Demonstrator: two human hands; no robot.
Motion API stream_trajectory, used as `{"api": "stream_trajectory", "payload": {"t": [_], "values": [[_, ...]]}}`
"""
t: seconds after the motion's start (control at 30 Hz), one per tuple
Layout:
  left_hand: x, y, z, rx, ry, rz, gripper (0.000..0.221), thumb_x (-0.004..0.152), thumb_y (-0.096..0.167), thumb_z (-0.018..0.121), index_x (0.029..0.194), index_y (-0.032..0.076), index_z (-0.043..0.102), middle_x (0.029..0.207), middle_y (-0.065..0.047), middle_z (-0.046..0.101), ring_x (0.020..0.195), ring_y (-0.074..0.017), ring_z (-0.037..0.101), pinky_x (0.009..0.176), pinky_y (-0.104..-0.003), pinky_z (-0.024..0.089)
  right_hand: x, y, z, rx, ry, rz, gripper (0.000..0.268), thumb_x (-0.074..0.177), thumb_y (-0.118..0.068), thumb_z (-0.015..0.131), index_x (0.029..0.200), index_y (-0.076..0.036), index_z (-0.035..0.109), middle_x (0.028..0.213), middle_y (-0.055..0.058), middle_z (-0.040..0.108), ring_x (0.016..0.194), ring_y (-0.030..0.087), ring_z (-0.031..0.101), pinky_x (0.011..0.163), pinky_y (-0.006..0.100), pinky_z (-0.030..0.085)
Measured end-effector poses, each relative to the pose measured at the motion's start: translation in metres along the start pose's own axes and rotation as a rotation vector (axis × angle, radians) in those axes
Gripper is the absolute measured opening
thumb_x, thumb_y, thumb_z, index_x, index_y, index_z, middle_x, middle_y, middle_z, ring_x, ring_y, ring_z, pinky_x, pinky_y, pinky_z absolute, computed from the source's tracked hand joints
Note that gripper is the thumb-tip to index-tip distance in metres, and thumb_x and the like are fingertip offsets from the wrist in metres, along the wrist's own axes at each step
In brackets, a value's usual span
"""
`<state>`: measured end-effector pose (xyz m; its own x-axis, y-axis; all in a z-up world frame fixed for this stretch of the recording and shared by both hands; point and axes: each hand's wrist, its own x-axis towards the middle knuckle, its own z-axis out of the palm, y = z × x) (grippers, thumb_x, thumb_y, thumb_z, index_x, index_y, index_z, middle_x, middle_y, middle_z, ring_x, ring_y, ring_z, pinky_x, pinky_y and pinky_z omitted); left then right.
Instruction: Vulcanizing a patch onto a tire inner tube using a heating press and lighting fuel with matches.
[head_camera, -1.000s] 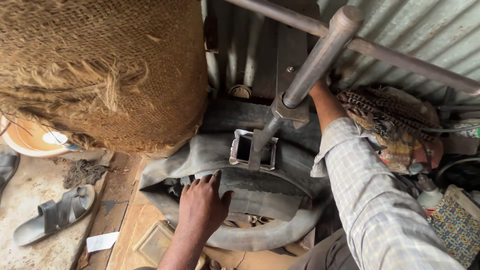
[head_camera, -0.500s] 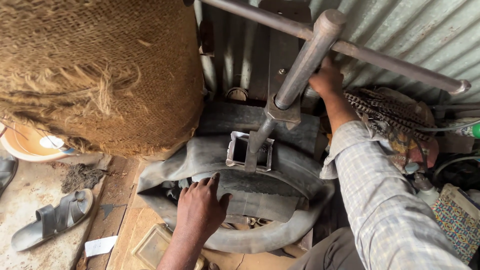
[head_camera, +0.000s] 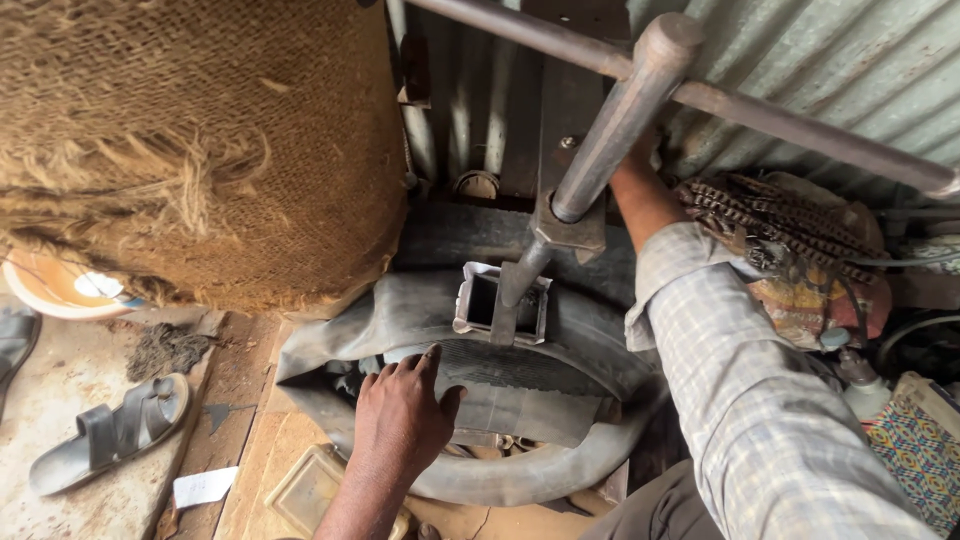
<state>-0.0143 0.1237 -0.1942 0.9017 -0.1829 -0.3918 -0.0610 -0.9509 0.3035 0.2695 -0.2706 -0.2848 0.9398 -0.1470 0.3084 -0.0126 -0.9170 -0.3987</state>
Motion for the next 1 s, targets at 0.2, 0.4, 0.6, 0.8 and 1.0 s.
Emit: {"api": "stream_trajectory", "payload": {"t": [0.2, 0.4, 0.6, 0.8, 1.0], "values": [[0.002, -0.008, 0.007, -0.073, 0.121, 0.068, 0.062, 0.085, 0.04, 0.074, 0.138, 0.012, 0.058, 0.108, -0.014, 0.071, 0.107, -0.0325, 0.066, 0.095, -0.047, 0.047, -0.006, -0.006, -0.04, 0.085, 0.175, -0.062, 0.042, 0.1, -0.023, 0.078, 0.132, -0.008, 0.056, 0.127, 0.012, 0.068, 0.12, 0.022, 0.063, 0.101, 0.04, 0.05], [0.001, -0.001, 0.002, -0.112, 0.152, 0.087, 0.059, 0.083, 0.042, 0.075, 0.134, 0.015, 0.062, 0.106, -0.014, 0.073, 0.105, -0.0341, 0.068, 0.094, -0.048, 0.048, 0.0, 0.035, -0.072, 0.181, 0.363, -0.133, 0.046, 0.097, -0.016, 0.091, 0.126, -0.007, 0.056, 0.116, 0.012, 0.073, 0.109, 0.019, 0.071, 0.093, 0.039, 0.058], [0.006, -0.012, 0.014, -0.079, 0.331, 0.119, 0.059, 0.08, 0.046, 0.076, 0.128, 0.012, 0.067, 0.104, -0.017, 0.075, 0.107, -0.0363, 0.068, 0.094, -0.05, 0.048, -0.1, -0.007, -0.195, 0.613, 0.48, -0.281, 0.053, 0.091, 0.002, 0.079, 0.134, -0.002, 0.049, 0.126, 0.009, 0.062, 0.11, 0.017, 0.067, 0.098, 0.03, 0.06], [-0.001, -0.016, 0.01, -0.123, 0.38, 0.096, 0.052, 0.084, 0.046, 0.074, 0.126, 0.014, 0.071, 0.097, -0.018, 0.075, 0.094, -0.037, 0.072, 0.084, -0.05, 0.055, -0.245, -0.105, -0.275, 0.499, 0.454, -0.208, 0.046, 0.097, -0.003, 0.081, 0.13, -0.001, 0.049, 0.12, 0.007, 0.061, 0.103, 0.014, 0.058, 0.094, 0.028, 0.05], [-0.055, -0.007, -0.02, -0.353, 0.461, 0.153, 0.047, 0.086, 0.044, 0.073, 0.125, 0.018, 0.074, 0.083, -0.016, 0.077, 0.082, -0.0357, 0.073, 0.072, -0.047, 0.057, -0.338, -0.164, -0.254, 0.412, 0.145, -0.38, 0.033, 0.078, -0.008, 0.083, 0.106, -0.004, 0.065, 0.121, 0.007, 0.062, 0.116, 0.022, 0.059, 0.107, 0.035, 0.047]]}}
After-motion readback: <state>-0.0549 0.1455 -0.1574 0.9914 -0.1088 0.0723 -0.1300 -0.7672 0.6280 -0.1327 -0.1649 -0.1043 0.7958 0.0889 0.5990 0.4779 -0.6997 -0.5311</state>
